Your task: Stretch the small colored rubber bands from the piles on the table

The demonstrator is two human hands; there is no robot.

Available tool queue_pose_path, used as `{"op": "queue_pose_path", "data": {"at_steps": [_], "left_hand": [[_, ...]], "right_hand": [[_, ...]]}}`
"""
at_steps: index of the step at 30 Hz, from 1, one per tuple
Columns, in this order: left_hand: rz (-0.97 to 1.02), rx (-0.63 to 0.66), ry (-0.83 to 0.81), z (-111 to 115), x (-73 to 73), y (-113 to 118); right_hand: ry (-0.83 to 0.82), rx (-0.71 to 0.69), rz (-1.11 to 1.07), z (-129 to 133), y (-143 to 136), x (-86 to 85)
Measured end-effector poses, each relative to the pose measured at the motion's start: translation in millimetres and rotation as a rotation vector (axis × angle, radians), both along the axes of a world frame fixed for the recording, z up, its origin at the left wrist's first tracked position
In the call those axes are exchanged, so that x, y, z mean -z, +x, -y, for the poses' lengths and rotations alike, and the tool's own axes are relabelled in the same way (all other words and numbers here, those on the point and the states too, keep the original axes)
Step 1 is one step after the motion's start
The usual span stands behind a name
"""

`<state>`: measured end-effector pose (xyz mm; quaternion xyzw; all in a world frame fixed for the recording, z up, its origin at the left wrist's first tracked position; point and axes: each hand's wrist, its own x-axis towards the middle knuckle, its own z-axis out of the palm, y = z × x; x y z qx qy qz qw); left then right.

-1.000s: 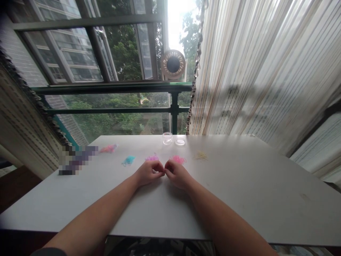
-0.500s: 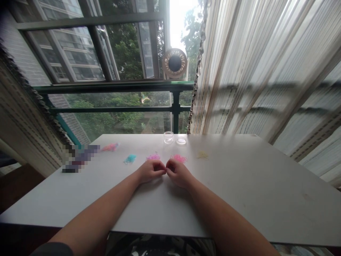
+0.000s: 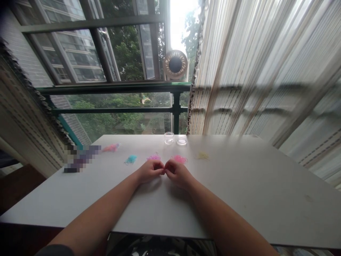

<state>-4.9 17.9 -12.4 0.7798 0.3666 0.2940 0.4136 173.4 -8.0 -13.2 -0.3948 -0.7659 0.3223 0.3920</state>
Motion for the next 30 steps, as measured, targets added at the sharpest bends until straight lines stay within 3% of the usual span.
{"op": "queue_pose_path", "data": {"at_steps": [30], "left_hand": [[0.002, 0.027, -0.019, 3.9, -5.6, -0.9]], "right_hand": [[0.001, 0.023, 0.012, -0.5, 0.0, 1.0]]}}
